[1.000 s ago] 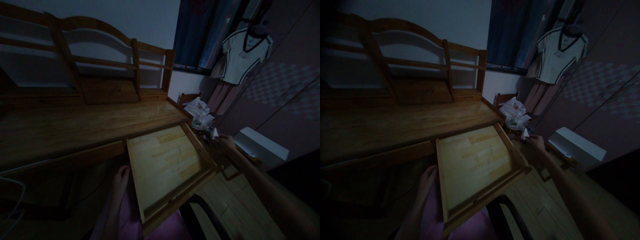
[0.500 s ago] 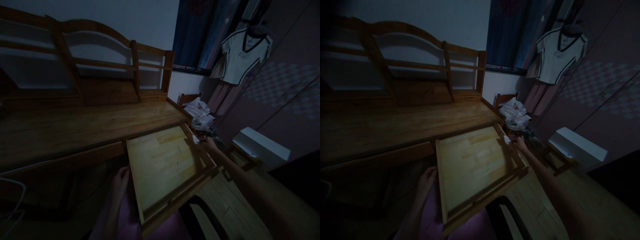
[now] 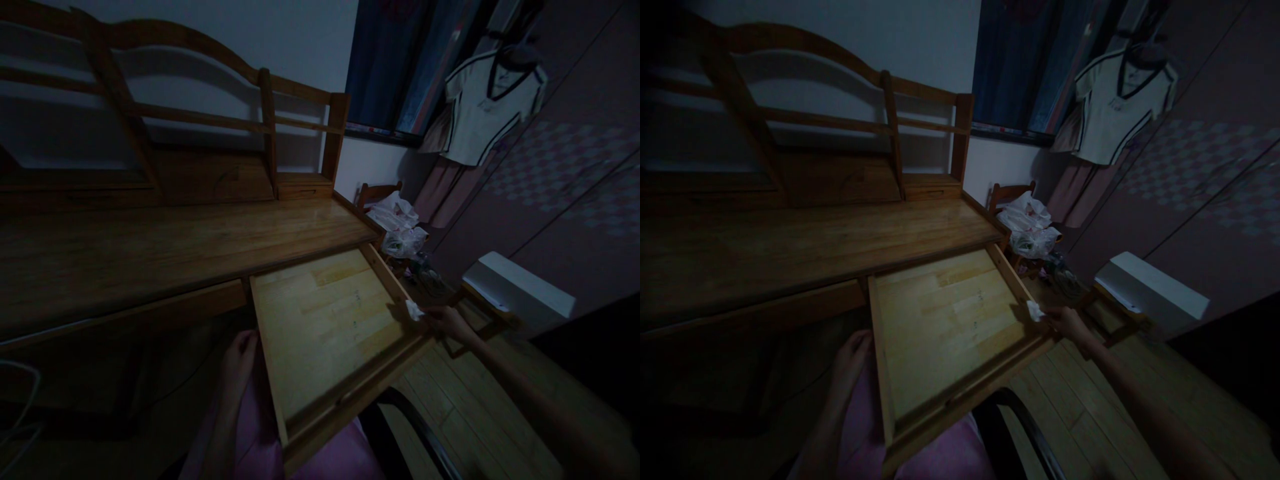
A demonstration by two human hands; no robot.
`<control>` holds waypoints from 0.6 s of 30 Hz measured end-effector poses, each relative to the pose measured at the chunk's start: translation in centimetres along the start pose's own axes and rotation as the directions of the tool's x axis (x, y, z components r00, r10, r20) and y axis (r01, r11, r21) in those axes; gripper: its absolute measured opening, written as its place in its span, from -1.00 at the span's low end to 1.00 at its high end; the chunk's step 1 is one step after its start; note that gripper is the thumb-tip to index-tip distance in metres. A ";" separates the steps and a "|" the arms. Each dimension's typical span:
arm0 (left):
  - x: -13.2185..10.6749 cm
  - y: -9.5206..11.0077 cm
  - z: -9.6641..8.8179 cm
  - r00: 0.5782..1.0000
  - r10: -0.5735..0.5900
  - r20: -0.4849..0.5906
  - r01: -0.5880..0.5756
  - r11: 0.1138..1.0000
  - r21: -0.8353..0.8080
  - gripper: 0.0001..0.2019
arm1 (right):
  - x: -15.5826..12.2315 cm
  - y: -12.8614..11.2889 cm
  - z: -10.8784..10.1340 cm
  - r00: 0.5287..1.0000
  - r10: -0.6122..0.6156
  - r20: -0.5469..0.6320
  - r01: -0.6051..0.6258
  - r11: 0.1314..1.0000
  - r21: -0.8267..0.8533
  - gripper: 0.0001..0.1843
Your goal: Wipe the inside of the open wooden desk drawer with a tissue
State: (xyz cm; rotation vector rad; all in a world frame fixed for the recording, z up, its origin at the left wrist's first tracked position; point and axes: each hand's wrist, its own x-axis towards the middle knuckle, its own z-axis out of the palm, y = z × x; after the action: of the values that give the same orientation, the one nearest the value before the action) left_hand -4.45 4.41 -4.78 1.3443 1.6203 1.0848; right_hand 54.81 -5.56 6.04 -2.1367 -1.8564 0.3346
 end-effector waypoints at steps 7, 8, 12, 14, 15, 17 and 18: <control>-0.3 0.4 0.1 1.000 0.023 -0.021 -0.023 1.000 -0.019 -0.58 | 0.0 -0.3 0.3 0.999 -0.049 -0.013 0.046 0.984 -0.173 -0.73; -0.4 0.3 0.1 0.999 0.020 -0.025 -0.020 1.000 -0.017 -0.58 | 0.0 -0.4 0.3 0.998 -0.055 -0.005 0.053 0.977 -0.206 -0.74; -0.4 0.2 0.1 1.000 0.002 -0.006 -0.002 1.000 0.002 -0.57 | -0.2 -1.2 0.5 0.995 -0.096 0.027 0.100 0.944 -0.314 -0.72; -0.3 0.1 0.1 1.000 0.008 -0.006 -0.008 1.000 0.009 -0.56 | -0.5 -1.6 0.6 0.993 -0.114 0.034 0.118 0.930 -0.348 -0.68; -0.2 0.1 0.0 1.000 0.011 -0.012 -0.011 1.000 0.013 -0.56 | -0.8 -1.6 0.6 0.993 -0.115 0.032 0.119 0.924 -0.363 -0.67; 0.0 -0.1 0.0 1.000 0.018 -0.010 -0.018 1.000 0.018 -0.56 | -1.4 -1.4 0.3 0.995 -0.100 0.019 0.099 0.915 -0.391 -0.68; 0.1 -0.2 0.0 1.000 0.026 -0.009 -0.026 0.999 0.023 -0.56 | -1.8 -1.2 -0.2 0.997 -0.081 -0.006 0.072 0.911 -0.405 -0.68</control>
State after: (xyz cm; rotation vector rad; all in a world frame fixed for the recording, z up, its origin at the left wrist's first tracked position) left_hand -4.58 4.46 -5.00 1.3807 1.6313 1.0923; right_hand 53.55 -7.19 6.58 -2.2966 -2.1401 -0.1064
